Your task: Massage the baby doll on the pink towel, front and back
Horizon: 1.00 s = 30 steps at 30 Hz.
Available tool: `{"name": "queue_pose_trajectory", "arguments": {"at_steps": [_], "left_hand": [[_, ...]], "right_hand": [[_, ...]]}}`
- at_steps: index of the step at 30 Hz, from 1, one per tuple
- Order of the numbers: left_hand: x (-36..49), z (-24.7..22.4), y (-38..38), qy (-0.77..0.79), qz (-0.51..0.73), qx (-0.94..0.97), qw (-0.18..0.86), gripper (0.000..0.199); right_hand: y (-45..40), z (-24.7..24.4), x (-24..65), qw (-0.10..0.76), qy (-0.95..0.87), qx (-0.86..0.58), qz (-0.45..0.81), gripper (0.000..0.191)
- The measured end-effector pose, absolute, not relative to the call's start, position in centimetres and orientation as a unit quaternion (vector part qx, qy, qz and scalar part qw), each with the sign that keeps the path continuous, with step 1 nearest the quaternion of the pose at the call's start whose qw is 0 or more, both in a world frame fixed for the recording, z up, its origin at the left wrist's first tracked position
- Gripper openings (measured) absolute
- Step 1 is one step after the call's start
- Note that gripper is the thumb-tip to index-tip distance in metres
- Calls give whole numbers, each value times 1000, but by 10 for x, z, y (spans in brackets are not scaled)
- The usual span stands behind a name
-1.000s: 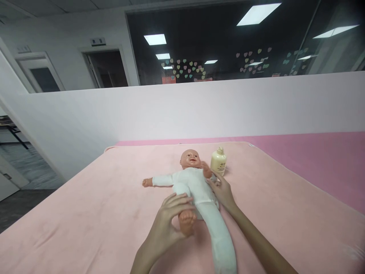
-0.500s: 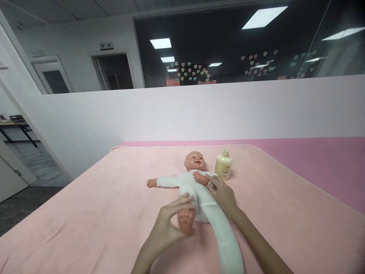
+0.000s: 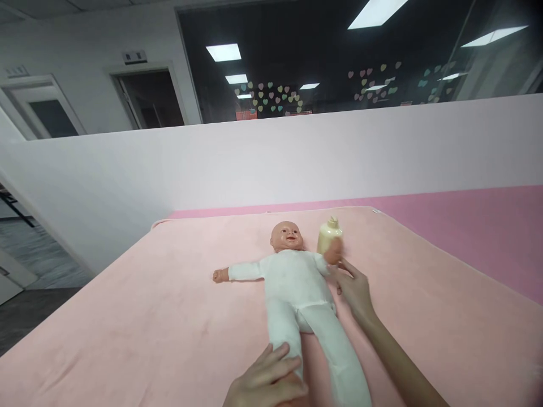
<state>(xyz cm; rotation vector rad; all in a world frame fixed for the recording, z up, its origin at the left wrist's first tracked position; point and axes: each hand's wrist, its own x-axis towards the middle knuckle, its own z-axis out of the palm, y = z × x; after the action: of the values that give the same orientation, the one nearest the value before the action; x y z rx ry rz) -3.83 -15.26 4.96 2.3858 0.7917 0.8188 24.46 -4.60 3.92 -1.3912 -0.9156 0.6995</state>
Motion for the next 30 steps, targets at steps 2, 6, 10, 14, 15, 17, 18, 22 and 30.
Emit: {"name": "queue_pose_trajectory", "arguments": {"at_steps": [2,6,10,14,15,17,18,22,30], "left_hand": [[-20,56,-135,275,301,885,224,38],[11,74,-111,316,268,891,188,37],[8,63,-124,266,292,910,128,34],[-11,35,-149,212,339,912,85,32],[-15,30,-154,211,345,911,82,31],[-20,25,-164,215,344,911,78,29],[-21,24,-167,219,340,911,75,30],[-21,23,-178,224,314,921,56,33],[-24,27,-196,232,266,931,91,29]], "right_hand": [[-39,48,227,538,-549,-590,247,38],[-37,56,213,472,-625,-596,180,38],[-58,46,238,544,-495,-601,312,53],[-83,37,266,567,-311,-617,447,56],[-89,38,270,564,-277,-620,470,54],[-102,40,274,556,-230,-614,511,51],[-109,41,274,556,-218,-604,528,49],[-143,43,264,567,-219,-555,568,51],[-213,21,221,555,-389,-591,437,53]]}}
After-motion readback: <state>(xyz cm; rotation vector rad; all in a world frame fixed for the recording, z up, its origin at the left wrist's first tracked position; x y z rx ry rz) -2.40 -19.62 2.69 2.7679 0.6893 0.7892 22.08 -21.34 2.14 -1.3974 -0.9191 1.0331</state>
